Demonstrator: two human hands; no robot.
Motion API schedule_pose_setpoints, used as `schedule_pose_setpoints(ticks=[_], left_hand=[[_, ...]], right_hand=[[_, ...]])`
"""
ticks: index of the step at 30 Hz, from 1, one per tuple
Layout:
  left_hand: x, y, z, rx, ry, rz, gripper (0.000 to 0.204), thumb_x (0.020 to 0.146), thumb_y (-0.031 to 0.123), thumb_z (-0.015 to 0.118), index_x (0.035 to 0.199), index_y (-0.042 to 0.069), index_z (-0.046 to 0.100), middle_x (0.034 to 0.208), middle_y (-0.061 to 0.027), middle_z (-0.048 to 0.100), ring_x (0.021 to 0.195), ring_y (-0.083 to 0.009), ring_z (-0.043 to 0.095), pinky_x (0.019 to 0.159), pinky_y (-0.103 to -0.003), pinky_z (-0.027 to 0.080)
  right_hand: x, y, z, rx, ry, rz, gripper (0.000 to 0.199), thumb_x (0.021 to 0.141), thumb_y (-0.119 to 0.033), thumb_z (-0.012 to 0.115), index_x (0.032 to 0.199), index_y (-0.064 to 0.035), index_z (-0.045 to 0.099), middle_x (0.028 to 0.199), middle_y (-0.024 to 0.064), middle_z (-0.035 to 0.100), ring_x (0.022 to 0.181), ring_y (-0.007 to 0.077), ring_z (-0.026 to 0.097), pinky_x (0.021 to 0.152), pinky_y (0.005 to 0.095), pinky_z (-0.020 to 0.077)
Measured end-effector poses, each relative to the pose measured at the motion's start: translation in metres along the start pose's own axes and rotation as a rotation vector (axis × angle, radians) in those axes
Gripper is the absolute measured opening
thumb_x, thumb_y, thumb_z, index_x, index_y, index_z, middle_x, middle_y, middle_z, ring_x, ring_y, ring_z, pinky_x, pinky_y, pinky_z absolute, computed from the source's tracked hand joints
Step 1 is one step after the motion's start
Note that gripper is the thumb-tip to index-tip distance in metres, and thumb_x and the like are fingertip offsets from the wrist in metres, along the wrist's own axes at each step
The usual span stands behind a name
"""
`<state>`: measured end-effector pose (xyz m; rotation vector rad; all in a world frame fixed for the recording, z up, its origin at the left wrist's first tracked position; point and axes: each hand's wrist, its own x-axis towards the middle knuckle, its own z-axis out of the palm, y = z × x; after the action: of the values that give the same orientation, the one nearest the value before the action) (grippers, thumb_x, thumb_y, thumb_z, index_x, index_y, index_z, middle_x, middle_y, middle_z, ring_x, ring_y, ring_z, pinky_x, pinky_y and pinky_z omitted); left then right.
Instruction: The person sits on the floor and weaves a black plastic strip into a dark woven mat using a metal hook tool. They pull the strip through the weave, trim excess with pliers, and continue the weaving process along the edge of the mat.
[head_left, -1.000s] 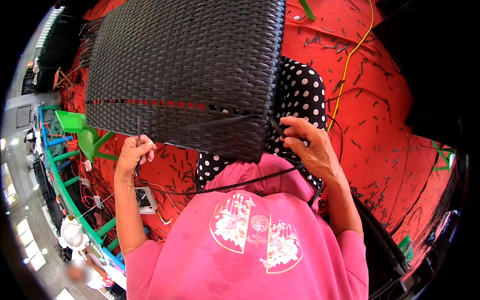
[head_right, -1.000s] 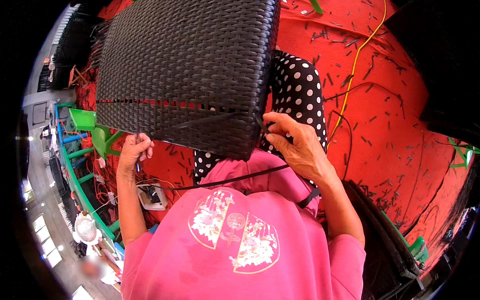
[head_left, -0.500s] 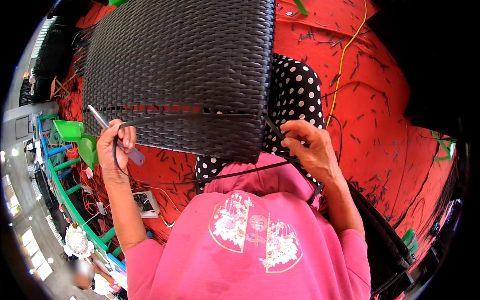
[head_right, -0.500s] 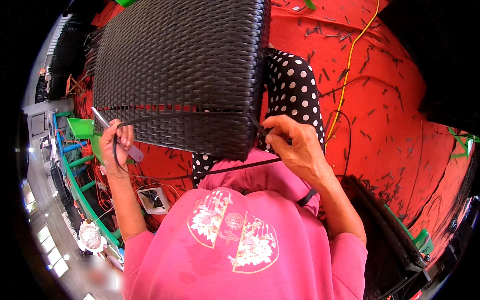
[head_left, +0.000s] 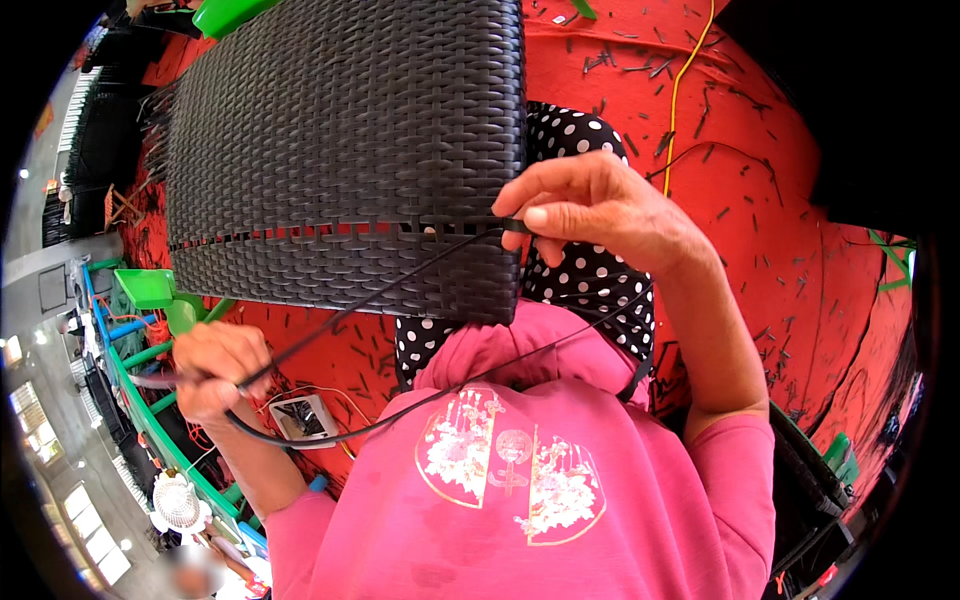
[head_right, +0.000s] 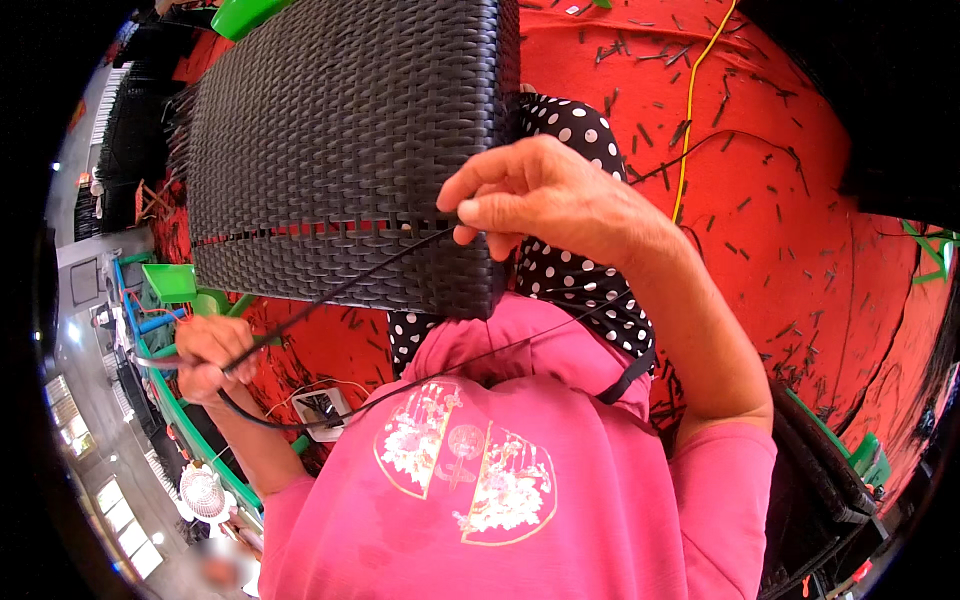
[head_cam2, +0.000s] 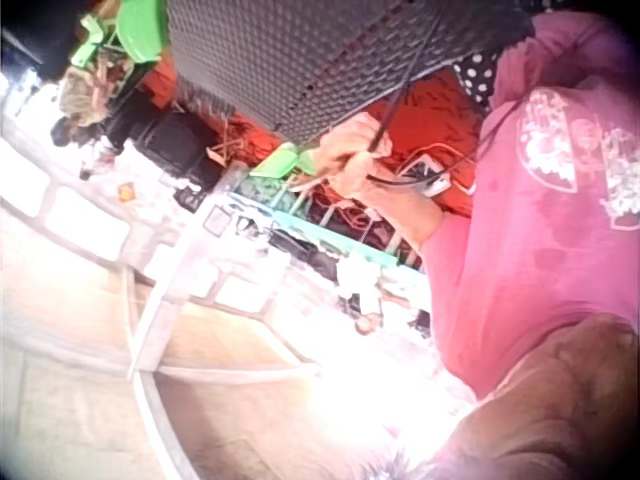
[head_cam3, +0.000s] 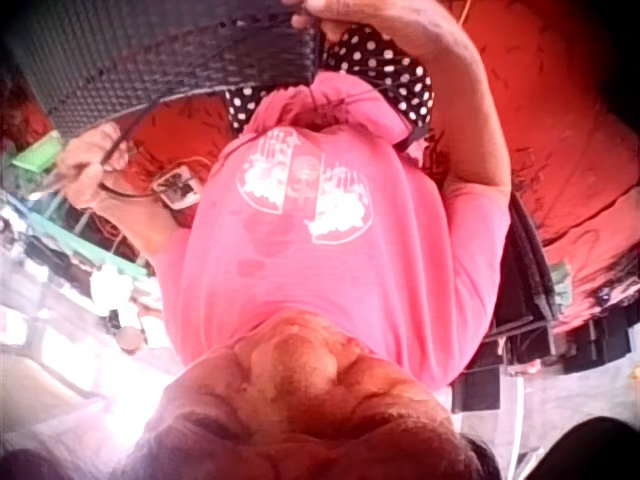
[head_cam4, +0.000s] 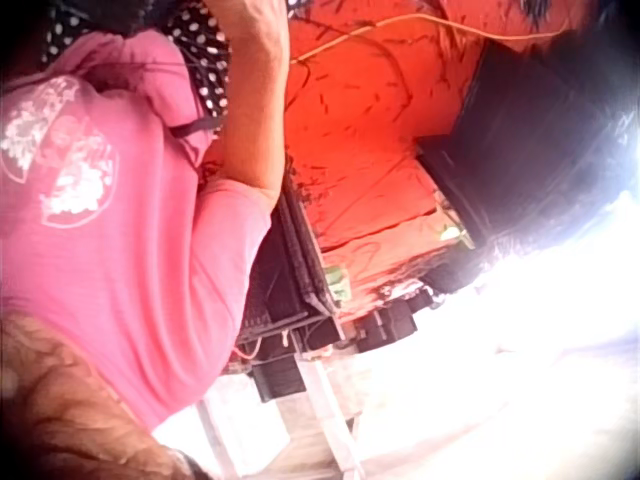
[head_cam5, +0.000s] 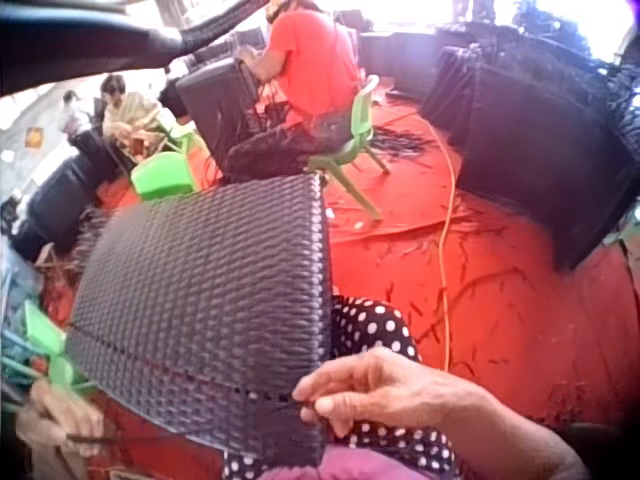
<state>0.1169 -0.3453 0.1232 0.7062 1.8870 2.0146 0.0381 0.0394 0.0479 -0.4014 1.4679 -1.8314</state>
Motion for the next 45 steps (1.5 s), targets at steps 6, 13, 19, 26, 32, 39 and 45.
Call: schedule_pose_setpoints(ticks=[6, 13, 19, 26, 32, 39, 45], left_hand=[[-0.047, -0.026, 0.017, -0.139, 0.026, -0.245, 0.025, 0.071, 0.014, 0.065, 0.058, -0.005, 0.057, 0.056, -0.0170, 0.059, 0.048, -0.0264, 0.057, 0.047, -0.035, 0.048], [-0.118, -0.087, 0.024, -0.178, 0.547, -1.010, 0.010, 0.078, 0.010, 0.067, 0.074, 0.002, 0.065, 0.064, -0.0097, 0.064, 0.050, -0.0075, 0.054, 0.045, -0.019, 0.039], [-0.152, -0.144, 0.050, -0.288, 0.361, -1.072, 0.017, 0.083, 0.018, 0.070, 0.079, 0.002, 0.066, 0.068, -0.0057, 0.066, 0.059, -0.0107, 0.062, 0.053, -0.022, 0.046], [-0.145, -0.156, 0.040, -0.188, 0.527, -0.973, 0.017, 0.085, 0.019, 0.069, 0.080, 0.003, 0.066, 0.068, -0.0068, 0.066, 0.058, -0.0122, 0.062, 0.048, -0.021, 0.044], [-0.140, -0.146, 0.029, -0.076, 0.527, -0.985, 0.018, 0.082, 0.019, 0.072, 0.080, 0.002, 0.066, 0.068, -0.0060, 0.066, 0.061, -0.0128, 0.062, 0.053, -0.024, 0.045], [-0.136, -0.156, 0.026, -0.070, 0.512, -0.951, 0.024, 0.081, 0.023, 0.074, 0.081, 0.001, 0.066, 0.069, -0.0076, 0.066, 0.060, -0.0136, 0.062, 0.049, -0.023, 0.042], [-0.147, -0.174, 0.025, -0.070, 0.497, -0.938, 0.026, 0.080, 0.026, 0.075, 0.082, 0.001, 0.066, 0.070, -0.0078, 0.066, 0.062, -0.0142, 0.063, 0.052, -0.024, 0.044]], right_hand=[[0.013, -0.023, -0.006, 0.221, -0.136, 0.085, 0.028, 0.092, -0.017, 0.055, 0.106, 0.0055, 0.064, 0.090, 0.0174, 0.069, 0.076, 0.0212, 0.069, 0.073, 0.0276, 0.0562], [0.037, -0.024, -0.004, 0.293, -0.180, -0.094, 0.023, 0.087, -0.014, 0.067, 0.104, 0.0017, 0.066, 0.088, 0.0111, 0.069, 0.077, 0.0183, 0.069, 0.073, 0.0267, 0.0551], [0.027, -0.055, -0.021, -0.270, 0.175, -0.270, 0.031, 0.075, -0.029, 0.077, 0.088, -0.0011, 0.071, 0.077, 0.0007, 0.063, 0.066, 0.0079, 0.054, 0.059, 0.0215, 0.0451], [-0.046, -0.070, -0.124, -0.144, 0.105, -0.661, 0.028, 0.092, -0.018, 0.062, 0.115, -0.0027, 0.060, 0.115, 0.0157, 0.060, 0.059, 0.0000, 0.046, 0.056, 0.0185, 0.0410], [-0.128, -0.085, -0.188, -0.194, 0.305, -0.851, 0.029, 0.094, -0.005, 0.051, 0.122, 0.0030, 0.051, 0.121, 0.0129, 0.052, 0.074, 0.0090, 0.049, 0.071, 0.0235, 0.0459], [-0.259, -0.069, -0.230, -0.869, 1.084, -0.718, 0.037, 0.093, -0.001, 0.047, 0.129, 0.0077, 0.044, 0.127, 0.0164, 0.052, 0.088, 0.0167, 0.055, 0.080, 0.0275, 0.0502], [-0.376, -0.028, -0.286, -0.639, 1.373, -0.440, 0.038, 0.095, -0.007, 0.049, 0.131, 0.0046, 0.045, 0.118, 0.0118, 0.054, 0.077, 0.0130, 0.052, 0.070, 0.0218, 0.0467]])
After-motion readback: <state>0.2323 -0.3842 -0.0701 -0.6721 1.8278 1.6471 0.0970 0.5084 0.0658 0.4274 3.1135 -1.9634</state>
